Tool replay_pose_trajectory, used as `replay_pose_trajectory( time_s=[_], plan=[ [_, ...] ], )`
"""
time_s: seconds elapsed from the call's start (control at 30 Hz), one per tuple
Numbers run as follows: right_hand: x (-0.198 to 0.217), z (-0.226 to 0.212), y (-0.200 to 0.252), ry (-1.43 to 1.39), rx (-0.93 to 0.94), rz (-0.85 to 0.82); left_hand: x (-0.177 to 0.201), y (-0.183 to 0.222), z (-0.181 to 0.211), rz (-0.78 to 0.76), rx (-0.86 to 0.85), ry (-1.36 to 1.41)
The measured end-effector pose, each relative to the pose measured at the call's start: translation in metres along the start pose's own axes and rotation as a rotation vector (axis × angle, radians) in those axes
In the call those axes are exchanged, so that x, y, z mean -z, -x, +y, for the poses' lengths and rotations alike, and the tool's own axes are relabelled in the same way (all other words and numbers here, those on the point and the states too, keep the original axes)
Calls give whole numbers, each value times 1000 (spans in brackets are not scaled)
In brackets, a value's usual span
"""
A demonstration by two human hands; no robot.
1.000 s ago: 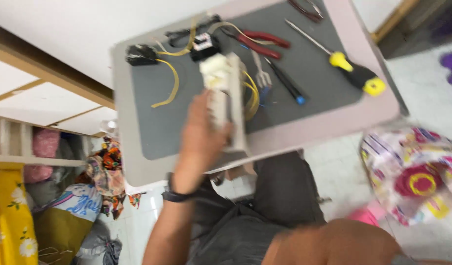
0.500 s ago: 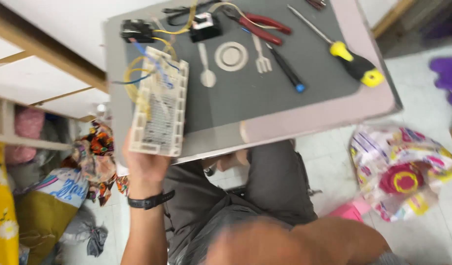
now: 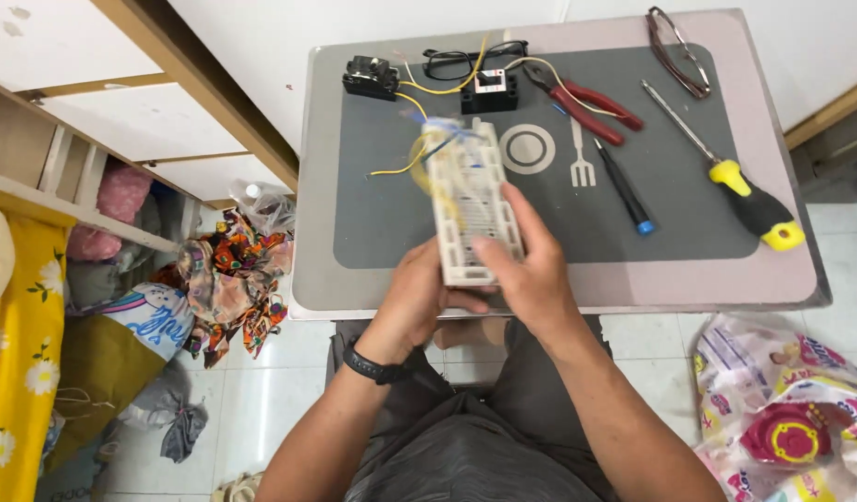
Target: The person is wiring a power strip by connecting electrical wires to internal terminals and components using a screwdriver and pliers.
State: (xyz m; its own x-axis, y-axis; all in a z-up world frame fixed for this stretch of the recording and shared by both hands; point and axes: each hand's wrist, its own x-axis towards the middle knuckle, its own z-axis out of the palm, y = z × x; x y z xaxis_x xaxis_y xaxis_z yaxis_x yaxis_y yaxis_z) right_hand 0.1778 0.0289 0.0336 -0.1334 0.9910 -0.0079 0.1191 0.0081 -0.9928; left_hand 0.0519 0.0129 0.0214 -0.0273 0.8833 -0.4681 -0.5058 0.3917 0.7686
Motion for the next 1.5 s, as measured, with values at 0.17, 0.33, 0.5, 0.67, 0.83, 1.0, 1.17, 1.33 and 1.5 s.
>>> replay_pose_trajectory(
  time_s=[0.17,0.33,0.5,0.67,0.83,1.0,1.17,1.33,1.5],
  plan=[
    [13,15,8,-62,-32,121,8,-8,9,-68,-42,-357],
    [43,32,8,196,114,212,24,-23,4,-105,-117,-358],
    [51,38,11,482,181,142,24,-23,21,-134,-259,-398],
    [56,28,11,435,228,125,13,-27,38,-118,-346,-393],
    [70,10,-5,426,394,167,13,-45,45,-72,-436,-384],
    [69,8,-51,514,726,127,8,-57,54,-95,-540,-323],
    [63,29,-64,453,702,127,-3,-52,53,-120,-583,-639],
    [72,29,-47,403,672,103,-5,-57,57,-96,-716,-986],
    [85,26,-40,305,591,57,-10,-83,89,-8,-977,-954]
  ],
)
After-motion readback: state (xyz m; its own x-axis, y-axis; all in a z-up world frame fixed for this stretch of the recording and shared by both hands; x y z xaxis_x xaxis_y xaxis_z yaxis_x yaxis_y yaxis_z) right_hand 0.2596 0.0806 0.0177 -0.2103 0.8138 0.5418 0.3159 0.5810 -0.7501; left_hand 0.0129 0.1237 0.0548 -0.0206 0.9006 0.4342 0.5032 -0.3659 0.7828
